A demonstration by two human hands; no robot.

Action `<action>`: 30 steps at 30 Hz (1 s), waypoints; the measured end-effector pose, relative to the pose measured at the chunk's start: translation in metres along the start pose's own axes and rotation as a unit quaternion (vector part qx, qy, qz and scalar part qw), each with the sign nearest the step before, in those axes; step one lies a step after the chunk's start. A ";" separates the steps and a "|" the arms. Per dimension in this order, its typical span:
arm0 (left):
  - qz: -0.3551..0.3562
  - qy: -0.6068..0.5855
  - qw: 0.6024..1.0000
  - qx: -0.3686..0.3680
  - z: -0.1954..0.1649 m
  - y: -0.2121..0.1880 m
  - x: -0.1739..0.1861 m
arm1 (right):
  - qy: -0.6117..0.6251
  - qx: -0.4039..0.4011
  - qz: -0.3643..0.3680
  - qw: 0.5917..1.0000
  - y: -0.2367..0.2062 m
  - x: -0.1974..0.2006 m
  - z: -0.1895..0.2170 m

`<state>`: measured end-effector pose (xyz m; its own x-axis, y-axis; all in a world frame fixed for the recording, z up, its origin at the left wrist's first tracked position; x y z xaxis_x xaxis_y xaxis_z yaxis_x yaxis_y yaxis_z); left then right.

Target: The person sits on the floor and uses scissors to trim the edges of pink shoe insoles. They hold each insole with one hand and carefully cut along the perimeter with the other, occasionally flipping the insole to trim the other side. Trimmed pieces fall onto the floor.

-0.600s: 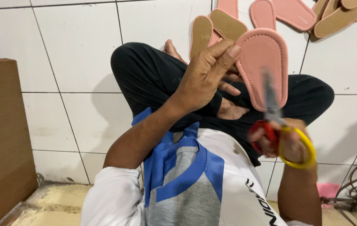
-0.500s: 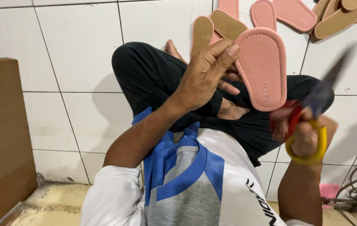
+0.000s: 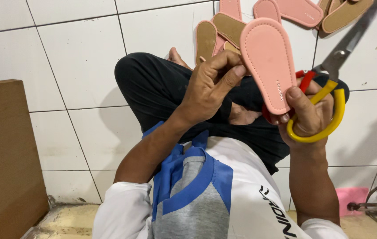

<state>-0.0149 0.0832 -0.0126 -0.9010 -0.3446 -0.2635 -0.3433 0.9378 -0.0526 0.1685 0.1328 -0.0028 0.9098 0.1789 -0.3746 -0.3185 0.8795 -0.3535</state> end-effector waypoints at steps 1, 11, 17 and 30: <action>-0.004 -0.001 1.000 0.001 0.000 0.000 0.000 | -0.024 0.022 -0.011 0.999 -0.001 0.002 0.002; 0.029 -0.010 0.995 0.093 -0.007 0.007 0.005 | -0.145 -0.003 -0.007 0.989 0.003 0.021 -0.001; -0.002 -0.020 0.997 0.080 -0.011 0.005 0.008 | -0.220 0.046 0.095 0.970 -0.027 0.030 0.014; -0.021 -0.040 0.993 0.107 0.000 -0.001 0.012 | -0.098 -0.219 0.284 0.928 -0.061 0.044 -0.083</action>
<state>-0.0255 0.0783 -0.0154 -0.8598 -0.3876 -0.3326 -0.3082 0.9130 -0.2671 0.2057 0.0507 -0.0692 0.5796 0.6729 -0.4597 -0.8002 0.3633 -0.4771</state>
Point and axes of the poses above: each hand's wrist, its own y-axis towards the middle knuckle, its own x-axis out of the back of the hand, z = x × y, the point moved 10 cm from there along y, towards the middle knuckle, and after that the axes turned 10 degrees about -z, right-handed, at the moved point
